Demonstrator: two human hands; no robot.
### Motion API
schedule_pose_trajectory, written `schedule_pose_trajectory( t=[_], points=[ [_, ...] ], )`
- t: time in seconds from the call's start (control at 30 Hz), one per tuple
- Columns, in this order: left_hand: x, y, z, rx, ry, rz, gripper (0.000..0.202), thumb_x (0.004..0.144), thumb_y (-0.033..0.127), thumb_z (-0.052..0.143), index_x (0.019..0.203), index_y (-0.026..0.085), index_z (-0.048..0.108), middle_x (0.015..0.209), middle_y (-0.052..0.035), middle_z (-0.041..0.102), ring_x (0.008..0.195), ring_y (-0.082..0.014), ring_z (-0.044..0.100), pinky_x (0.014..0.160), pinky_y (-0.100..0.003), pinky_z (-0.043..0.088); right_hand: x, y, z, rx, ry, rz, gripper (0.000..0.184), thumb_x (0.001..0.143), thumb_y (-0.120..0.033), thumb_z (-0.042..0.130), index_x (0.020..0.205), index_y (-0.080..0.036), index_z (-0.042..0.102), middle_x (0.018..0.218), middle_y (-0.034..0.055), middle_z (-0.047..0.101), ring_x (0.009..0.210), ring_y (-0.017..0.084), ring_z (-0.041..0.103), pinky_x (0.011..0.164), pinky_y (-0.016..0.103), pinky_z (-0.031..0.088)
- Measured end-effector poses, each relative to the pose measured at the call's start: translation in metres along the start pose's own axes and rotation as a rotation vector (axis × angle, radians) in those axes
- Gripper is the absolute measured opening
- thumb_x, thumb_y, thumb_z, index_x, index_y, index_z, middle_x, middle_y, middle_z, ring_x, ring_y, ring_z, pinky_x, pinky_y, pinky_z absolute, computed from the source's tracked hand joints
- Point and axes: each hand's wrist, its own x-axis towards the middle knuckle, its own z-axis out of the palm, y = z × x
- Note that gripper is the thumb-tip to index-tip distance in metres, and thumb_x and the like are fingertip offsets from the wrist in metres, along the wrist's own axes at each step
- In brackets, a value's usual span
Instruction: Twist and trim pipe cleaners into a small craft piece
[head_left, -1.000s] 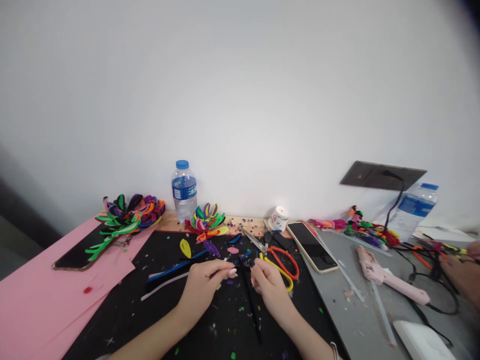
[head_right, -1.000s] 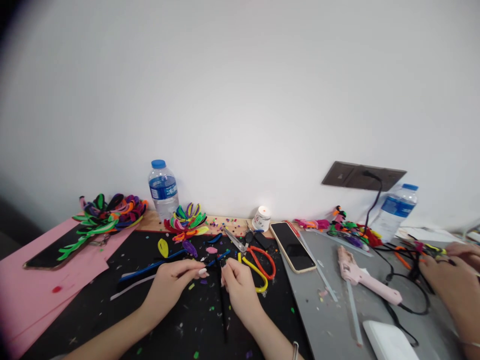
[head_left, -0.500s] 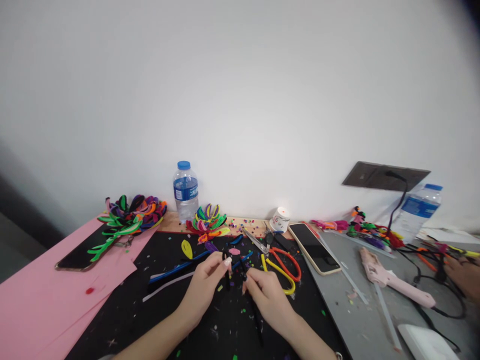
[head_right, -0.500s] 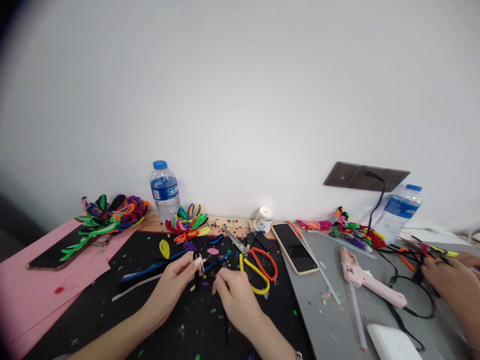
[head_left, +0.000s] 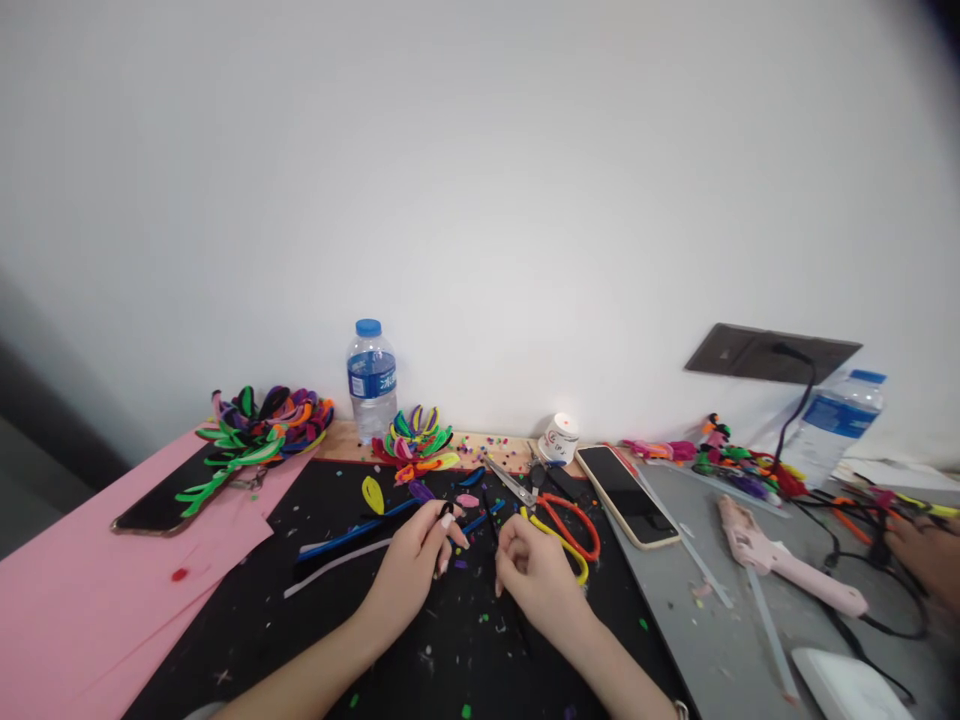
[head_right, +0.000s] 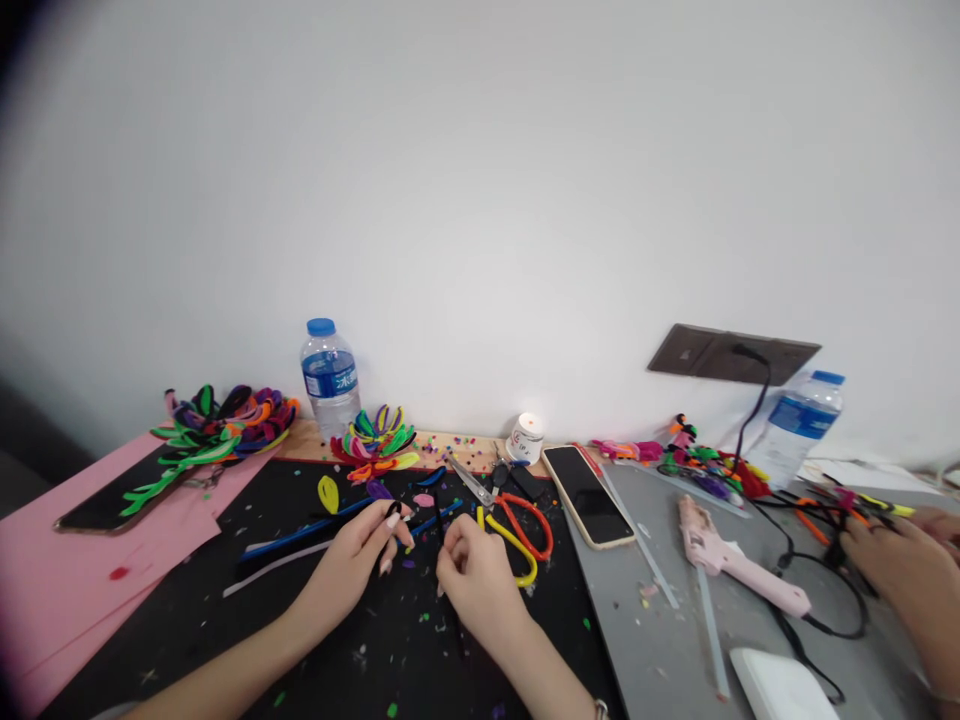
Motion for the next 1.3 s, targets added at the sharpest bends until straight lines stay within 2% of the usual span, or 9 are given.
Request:
schedule_pose_trajectory(
  t=[0.1, 0.23, 0.5, 0.7, 0.87, 0.97, 1.13, 1.23, 1.3],
  points=[
    [-0.002, 0.001, -0.002, 0.070, 0.041, 0.008, 0.027, 0.088, 0.036, 0.031, 0.098, 0.018, 0.048, 0.068, 0.0024, 0.049, 0.047, -0.0095, 0.036, 0.045, -0.021, 0.029, 0.002, -0.002, 0.000, 0.329, -0.157, 0.094, 0.006, 0.073, -0.015, 0.041, 0.071, -0.020, 0.039, 0.041, -0.0070, 0.052, 0.032, 0.007, 0.041, 0.038, 0.017, 0.029],
    [-0.004, 0.004, -0.003, 0.190, 0.079, 0.055, 0.033, 0.089, 0.035, 0.028, 0.110, 0.019, 0.048, 0.068, 0.0020, 0.049, 0.057, -0.0127, 0.043, 0.055, -0.023, 0.034, 0.001, -0.003, 0.000, 0.525, -0.263, 0.118, 0.009, 0.069, -0.011, 0.042, 0.071, -0.020, 0.042, 0.037, -0.0104, 0.048, 0.028, 0.005, 0.034, 0.034, 0.015, 0.023],
    [-0.009, 0.009, -0.003, 0.183, 0.024, 0.054, 0.039, 0.088, 0.032, 0.029, 0.122, 0.020, 0.044, 0.076, -0.0004, 0.056, 0.077, -0.0176, 0.053, 0.076, -0.028, 0.039, 0.000, -0.001, 0.001, 0.651, -0.303, 0.147, 0.008, 0.068, -0.012, 0.045, 0.071, -0.019, 0.044, 0.035, -0.0109, 0.047, 0.026, 0.004, 0.030, 0.031, 0.015, 0.016],
    [-0.013, 0.013, -0.002, 0.127, -0.087, 0.109, 0.044, 0.086, 0.030, 0.034, 0.127, 0.015, 0.042, 0.089, -0.0042, 0.059, 0.093, -0.0194, 0.050, 0.094, -0.032, 0.031, 0.000, -0.002, -0.001, 0.694, -0.312, 0.130, 0.008, 0.070, -0.018, 0.052, 0.070, -0.018, 0.045, 0.035, -0.0109, 0.045, 0.026, 0.004, 0.031, 0.030, 0.015, 0.015],
    [-0.011, 0.008, -0.002, 0.058, 0.018, 0.076, 0.045, 0.089, 0.040, 0.028, 0.125, 0.018, 0.043, 0.076, -0.0016, 0.056, 0.077, -0.0178, 0.052, 0.084, -0.033, 0.036, 0.000, -0.005, -0.003, 0.707, -0.302, 0.121, 0.009, 0.071, -0.018, 0.052, 0.070, -0.018, 0.044, 0.034, -0.0108, 0.046, 0.026, 0.003, 0.029, 0.030, 0.015, 0.014],
    [-0.009, 0.008, -0.003, -0.056, 0.067, 0.050, 0.047, 0.089, 0.043, 0.026, 0.124, 0.016, 0.044, 0.081, -0.0032, 0.058, 0.080, -0.0177, 0.052, 0.084, -0.032, 0.037, 0.000, -0.004, -0.003, 0.706, -0.331, 0.126, 0.008, 0.070, -0.015, 0.051, 0.070, -0.018, 0.044, 0.035, -0.0105, 0.047, 0.026, 0.003, 0.029, 0.030, 0.015, 0.014],
    [-0.011, 0.010, -0.002, -0.126, -0.024, 0.043, 0.047, 0.090, 0.043, 0.023, 0.123, 0.017, 0.046, 0.086, -0.0042, 0.060, 0.087, -0.0184, 0.053, 0.088, -0.032, 0.036, 0.000, 0.000, 0.000, 0.719, -0.352, 0.116, 0.008, 0.070, -0.013, 0.051, 0.071, -0.018, 0.045, 0.035, -0.0103, 0.048, 0.026, 0.003, 0.030, 0.029, 0.015, 0.015],
    [-0.013, 0.010, 0.000, -0.020, -0.065, 0.042, 0.047, 0.090, 0.043, 0.025, 0.120, 0.016, 0.049, 0.080, -0.0037, 0.061, 0.089, -0.0202, 0.052, 0.089, -0.033, 0.035, 0.001, 0.002, 0.001, 0.734, -0.334, 0.105, 0.009, 0.073, -0.016, 0.053, 0.071, -0.018, 0.045, 0.037, -0.0104, 0.046, 0.027, 0.003, 0.032, 0.030, 0.015, 0.016],
    [-0.016, 0.010, 0.002, 0.092, -0.110, 0.051, 0.045, 0.089, 0.042, 0.026, 0.114, 0.016, 0.054, 0.073, -0.0025, 0.060, 0.081, -0.0198, 0.053, 0.082, -0.032, 0.037, 0.001, 0.002, 0.002, 0.737, -0.328, 0.100, 0.011, 0.074, -0.019, 0.055, 0.070, -0.018, 0.045, 0.039, -0.0097, 0.047, 0.029, 0.004, 0.033, 0.031, 0.015, 0.017]
  ],
)
